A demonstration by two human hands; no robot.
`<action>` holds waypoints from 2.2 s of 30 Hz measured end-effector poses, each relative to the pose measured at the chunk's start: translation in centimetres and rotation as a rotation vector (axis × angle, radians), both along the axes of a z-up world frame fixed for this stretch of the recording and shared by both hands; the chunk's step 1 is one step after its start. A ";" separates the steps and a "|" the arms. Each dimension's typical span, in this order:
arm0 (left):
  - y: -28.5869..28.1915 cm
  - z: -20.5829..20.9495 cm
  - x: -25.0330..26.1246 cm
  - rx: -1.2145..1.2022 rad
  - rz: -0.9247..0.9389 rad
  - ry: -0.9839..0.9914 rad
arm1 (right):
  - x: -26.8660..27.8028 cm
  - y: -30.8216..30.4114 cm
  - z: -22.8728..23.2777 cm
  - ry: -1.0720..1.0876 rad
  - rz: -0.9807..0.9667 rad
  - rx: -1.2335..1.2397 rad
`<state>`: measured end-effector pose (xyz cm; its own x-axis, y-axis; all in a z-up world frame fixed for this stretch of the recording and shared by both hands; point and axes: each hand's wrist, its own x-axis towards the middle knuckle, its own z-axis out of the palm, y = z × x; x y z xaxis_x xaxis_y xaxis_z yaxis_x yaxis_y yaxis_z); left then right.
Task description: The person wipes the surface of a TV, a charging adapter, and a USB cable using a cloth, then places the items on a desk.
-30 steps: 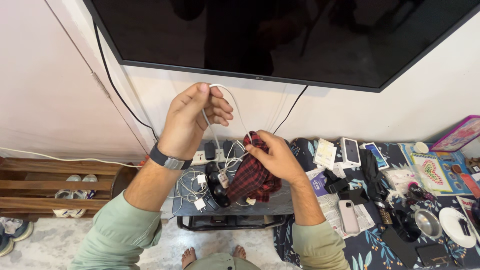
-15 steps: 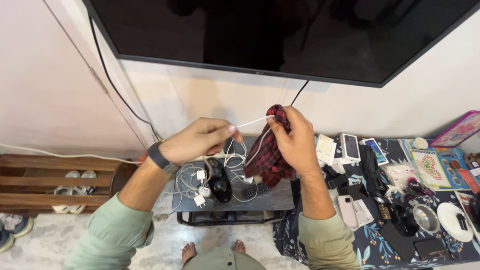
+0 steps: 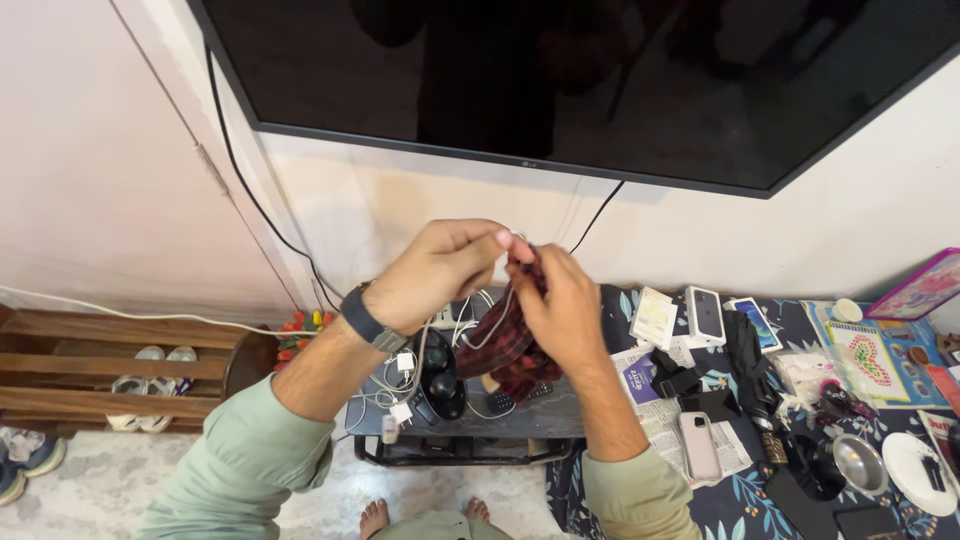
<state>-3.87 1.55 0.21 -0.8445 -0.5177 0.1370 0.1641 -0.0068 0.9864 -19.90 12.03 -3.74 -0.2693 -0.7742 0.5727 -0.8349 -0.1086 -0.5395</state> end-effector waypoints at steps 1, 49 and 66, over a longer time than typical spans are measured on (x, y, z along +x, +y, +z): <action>0.0 0.4 0.2 0.023 0.021 0.043 | 0.0 0.0 -0.5 -0.001 -0.006 -0.003; 4.7 0.4 -0.7 -0.569 0.286 -0.324 | -1.4 2.2 -1.8 -1.033 0.344 -0.126; 2.8 -1.4 -5.1 0.092 0.197 0.286 | 1.7 3.1 -3.5 -0.777 0.373 -0.025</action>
<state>-8.95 4.33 -1.21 -0.6615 -0.6880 0.2984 0.4406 -0.0345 0.8970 -18.20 15.17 -7.21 -0.3224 -0.8797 0.3495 -0.1373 -0.3218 -0.9368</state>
